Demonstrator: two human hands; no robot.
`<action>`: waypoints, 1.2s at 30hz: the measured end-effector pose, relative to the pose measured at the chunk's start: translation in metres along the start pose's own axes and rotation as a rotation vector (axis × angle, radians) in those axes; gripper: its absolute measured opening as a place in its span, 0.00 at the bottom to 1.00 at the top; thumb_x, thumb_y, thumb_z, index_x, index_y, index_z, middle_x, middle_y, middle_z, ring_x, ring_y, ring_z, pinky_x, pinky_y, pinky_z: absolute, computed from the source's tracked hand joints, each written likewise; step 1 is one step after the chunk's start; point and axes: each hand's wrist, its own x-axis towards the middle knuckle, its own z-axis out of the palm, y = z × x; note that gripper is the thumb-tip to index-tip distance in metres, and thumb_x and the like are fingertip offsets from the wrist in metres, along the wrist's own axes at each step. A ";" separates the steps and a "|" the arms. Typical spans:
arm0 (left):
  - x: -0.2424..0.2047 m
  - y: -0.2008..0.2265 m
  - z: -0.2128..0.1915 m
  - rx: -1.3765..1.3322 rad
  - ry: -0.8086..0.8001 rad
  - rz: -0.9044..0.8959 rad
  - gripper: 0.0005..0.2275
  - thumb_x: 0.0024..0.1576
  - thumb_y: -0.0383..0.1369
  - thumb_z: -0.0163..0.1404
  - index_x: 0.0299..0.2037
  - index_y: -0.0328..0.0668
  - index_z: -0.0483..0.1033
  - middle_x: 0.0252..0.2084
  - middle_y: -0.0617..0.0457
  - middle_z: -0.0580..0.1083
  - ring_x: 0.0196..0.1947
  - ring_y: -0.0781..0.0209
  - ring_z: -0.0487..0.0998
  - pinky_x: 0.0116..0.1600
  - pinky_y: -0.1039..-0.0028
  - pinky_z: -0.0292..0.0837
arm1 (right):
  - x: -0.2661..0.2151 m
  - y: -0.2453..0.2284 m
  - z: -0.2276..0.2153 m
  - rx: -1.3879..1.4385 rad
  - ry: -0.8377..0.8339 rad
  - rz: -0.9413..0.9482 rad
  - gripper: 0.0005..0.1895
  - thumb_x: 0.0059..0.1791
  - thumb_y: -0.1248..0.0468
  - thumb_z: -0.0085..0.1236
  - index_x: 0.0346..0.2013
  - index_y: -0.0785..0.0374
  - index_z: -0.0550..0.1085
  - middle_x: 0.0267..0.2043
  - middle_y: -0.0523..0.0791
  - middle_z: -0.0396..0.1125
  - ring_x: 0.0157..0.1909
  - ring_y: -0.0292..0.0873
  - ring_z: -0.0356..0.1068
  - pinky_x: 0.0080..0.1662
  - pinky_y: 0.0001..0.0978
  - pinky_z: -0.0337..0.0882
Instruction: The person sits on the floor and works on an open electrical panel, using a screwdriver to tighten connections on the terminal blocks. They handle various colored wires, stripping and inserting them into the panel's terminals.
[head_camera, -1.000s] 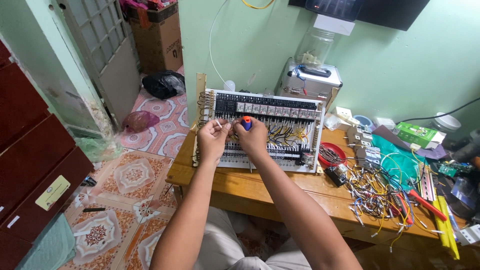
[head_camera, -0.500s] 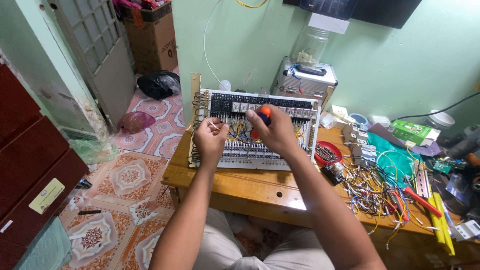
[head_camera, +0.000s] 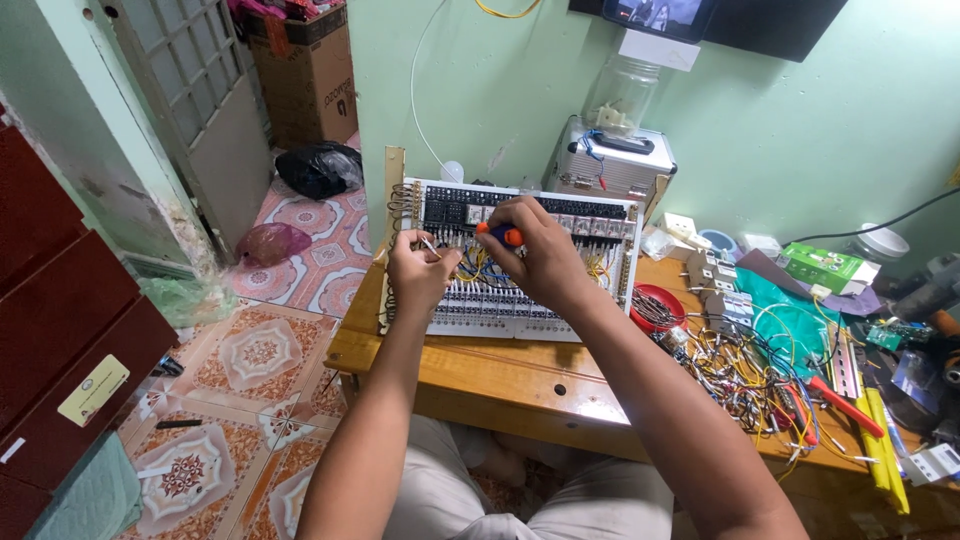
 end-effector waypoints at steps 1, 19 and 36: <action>-0.002 0.005 0.001 -0.021 -0.006 -0.016 0.22 0.46 0.25 0.62 0.49 0.31 0.67 0.29 0.39 0.80 0.21 0.66 0.79 0.22 0.84 0.75 | 0.000 0.001 0.001 -0.022 -0.006 -0.006 0.10 0.52 0.64 0.63 0.44 0.63 0.71 0.43 0.51 0.69 0.45 0.60 0.75 0.44 0.50 0.76; 0.013 -0.031 0.006 0.231 0.131 0.056 0.16 0.47 0.29 0.62 0.44 0.39 0.71 0.22 0.48 0.79 0.19 0.57 0.80 0.23 0.72 0.75 | 0.031 -0.047 0.009 -0.628 -0.255 -0.228 0.14 0.54 0.52 0.54 0.36 0.60 0.69 0.32 0.46 0.62 0.28 0.49 0.74 0.32 0.39 0.76; 0.012 -0.028 0.009 0.174 0.111 0.046 0.17 0.46 0.27 0.60 0.44 0.37 0.70 0.22 0.47 0.78 0.12 0.60 0.75 0.21 0.76 0.71 | 0.048 -0.064 0.006 -0.784 -0.616 -0.150 0.17 0.51 0.55 0.56 0.50 0.59 0.71 0.42 0.51 0.65 0.37 0.49 0.74 0.37 0.36 0.73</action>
